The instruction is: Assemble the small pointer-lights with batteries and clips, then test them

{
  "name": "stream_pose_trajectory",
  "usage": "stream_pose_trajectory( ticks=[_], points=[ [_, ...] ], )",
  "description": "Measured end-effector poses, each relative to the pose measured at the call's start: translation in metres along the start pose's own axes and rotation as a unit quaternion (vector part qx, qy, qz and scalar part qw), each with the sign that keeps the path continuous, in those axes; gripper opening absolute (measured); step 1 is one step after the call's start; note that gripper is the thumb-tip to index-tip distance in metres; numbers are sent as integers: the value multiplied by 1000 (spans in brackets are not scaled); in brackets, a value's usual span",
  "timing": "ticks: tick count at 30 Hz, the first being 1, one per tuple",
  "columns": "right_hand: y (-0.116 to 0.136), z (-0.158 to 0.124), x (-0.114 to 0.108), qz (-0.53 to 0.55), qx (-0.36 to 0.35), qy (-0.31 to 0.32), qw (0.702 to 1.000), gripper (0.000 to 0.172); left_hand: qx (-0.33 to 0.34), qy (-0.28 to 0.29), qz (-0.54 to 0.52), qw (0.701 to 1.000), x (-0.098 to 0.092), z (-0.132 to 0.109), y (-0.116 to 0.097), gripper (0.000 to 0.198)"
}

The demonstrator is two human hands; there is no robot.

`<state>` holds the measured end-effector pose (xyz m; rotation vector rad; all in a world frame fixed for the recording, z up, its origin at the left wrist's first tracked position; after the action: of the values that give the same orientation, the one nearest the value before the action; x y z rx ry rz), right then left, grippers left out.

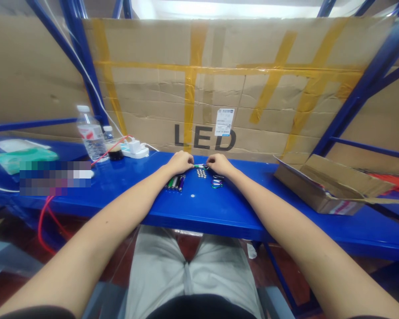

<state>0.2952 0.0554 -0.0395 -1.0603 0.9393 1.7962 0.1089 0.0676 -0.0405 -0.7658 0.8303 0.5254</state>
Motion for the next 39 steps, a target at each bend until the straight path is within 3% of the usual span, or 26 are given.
stream_pose_trajectory(
  ticks=[9, 27, 32, 34, 35, 37, 39],
  points=[
    [-4, -3, 1, -66, 22, 9, 998, 18, 2, 10, 43, 999, 1, -2, -7, 12],
    [-10, -3, -1, -86, 17, 4, 996, 21, 7, 3, 100, 995, 1, -2, -13, 15],
    [-12, -4, -9, -70, 45, -17, 996, 22, 0, 9, 76, 997, -15, -3, -17, 18],
    [-15, -6, -15, -51, 61, -29, 996, 21, -2, 60, 10, 998, -27, -7, -20, 18],
    [-17, -8, -19, -41, 68, -36, 996, 21, -5, 110, -28, 993, -32, -10, -21, 19],
    [-22, -10, -26, -26, 80, -48, 995, 20, -19, 216, -78, 973, -40, -18, -24, 27],
    [-29, -13, -31, -15, 93, -56, 994, 19, -37, 280, -90, 955, -47, -25, -25, 39]
  ],
)
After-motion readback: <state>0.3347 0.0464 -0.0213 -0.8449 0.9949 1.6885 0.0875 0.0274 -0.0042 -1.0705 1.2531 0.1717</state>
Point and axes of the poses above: each hand's wrist, its own z-axis towards the middle knuckle, its own x-axis out of the palm, y = z × x, the point moved 4 cm from there along z, towards the middle knuckle, and after that the axes turned 12 degrees about -z, right-handed, at the moved point
